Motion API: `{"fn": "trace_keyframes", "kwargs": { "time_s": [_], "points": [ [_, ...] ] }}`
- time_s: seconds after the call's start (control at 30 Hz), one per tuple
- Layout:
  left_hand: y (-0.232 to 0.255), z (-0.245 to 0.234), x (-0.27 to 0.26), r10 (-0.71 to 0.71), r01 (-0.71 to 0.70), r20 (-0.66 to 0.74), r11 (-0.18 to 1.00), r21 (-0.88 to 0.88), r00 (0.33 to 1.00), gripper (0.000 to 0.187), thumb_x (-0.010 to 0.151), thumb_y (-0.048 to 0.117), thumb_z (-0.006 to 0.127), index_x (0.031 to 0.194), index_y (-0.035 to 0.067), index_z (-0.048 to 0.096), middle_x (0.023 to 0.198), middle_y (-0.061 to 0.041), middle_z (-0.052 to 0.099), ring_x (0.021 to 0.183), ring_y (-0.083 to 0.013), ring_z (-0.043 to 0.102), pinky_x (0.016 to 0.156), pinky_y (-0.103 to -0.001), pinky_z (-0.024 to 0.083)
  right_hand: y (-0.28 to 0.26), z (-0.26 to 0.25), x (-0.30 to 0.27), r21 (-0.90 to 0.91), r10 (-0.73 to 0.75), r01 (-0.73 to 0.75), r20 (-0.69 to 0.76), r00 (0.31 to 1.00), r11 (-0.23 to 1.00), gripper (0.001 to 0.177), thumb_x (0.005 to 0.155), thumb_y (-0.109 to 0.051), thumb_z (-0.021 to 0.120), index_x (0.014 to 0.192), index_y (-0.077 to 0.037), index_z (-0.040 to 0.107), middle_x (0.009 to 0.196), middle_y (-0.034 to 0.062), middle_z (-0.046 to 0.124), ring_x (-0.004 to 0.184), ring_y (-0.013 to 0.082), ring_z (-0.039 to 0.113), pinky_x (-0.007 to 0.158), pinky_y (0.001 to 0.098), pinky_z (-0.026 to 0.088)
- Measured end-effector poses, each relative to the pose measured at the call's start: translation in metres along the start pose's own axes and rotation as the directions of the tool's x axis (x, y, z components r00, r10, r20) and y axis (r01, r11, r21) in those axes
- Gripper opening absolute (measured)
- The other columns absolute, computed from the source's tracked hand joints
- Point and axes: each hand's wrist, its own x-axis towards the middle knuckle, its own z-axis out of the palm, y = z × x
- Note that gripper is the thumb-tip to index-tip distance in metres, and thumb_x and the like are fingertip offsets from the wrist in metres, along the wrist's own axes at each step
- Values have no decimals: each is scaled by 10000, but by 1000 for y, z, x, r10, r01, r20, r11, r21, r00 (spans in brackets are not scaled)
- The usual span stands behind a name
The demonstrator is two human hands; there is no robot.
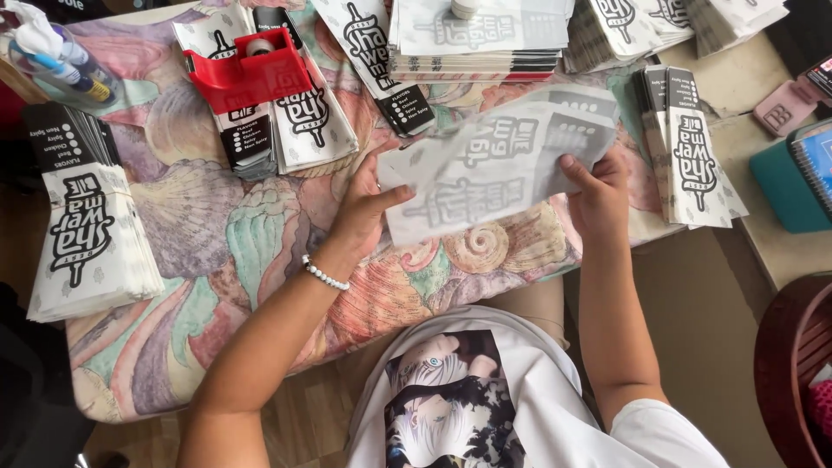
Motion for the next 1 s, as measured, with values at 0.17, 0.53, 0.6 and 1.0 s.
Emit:
{"fn": "trace_keyframes", "kwargs": {
  "time_s": [0.17, 0.53, 0.6, 1.0],
  "points": [
    [20, 14, -6, -267, 245, -71, 942, -227, 961, 514, 736, -58, 812, 1214, 46, 653, 1050, -137, 756, 894, -233, 762, 765, -421, 649, -16, 17, -10, -4, 123, -123, -12, 992, 992, 270, 840, 69, 778, 1071, -24, 675, 896, 120, 740, 792, 243, 781, 720, 354, 655],
    [3, 2, -1, -94, 81, -160, 993, -90, 983, 541, 745, -109, 814, 1182, 111, 586, 1127, 6, 598, 1047, -118, 657, 877, -256, 604, -8, 4, -25, -16, -3, 3, -31, 1000, 1000, 332, 811, 99, 775, 1086, -40, 649, 893, 105, 727, 816, 223, 768, 750, 345, 645],
    [11, 4, -2, -68, 46, -185, 992, -120, 980, 545, 754, -125, 804, 1179, 116, 563, 1155, 1, 589, 1075, -125, 654, 884, -251, 603, -3, -14, -25, -25, -80, 79, -30, 996, 997, 334, 821, 101, 782, 1084, -44, 637, 905, 107, 723, 837, 209, 761, 768, 353, 644],
    [19, 19, -17, -90, 90, 5, 996, -13, 996, 237, 890, 171, 806, 1081, 50, 735, 940, -75, 766, 863, -118, 731, 815, -357, 641, 24, -32, -24, -54, -30, 33, 50, 998, 998, 205, 821, 104, 792, 939, 0, 660, 773, 108, 690, 728, 204, 737, 701, 333, 622]
  ]
}}
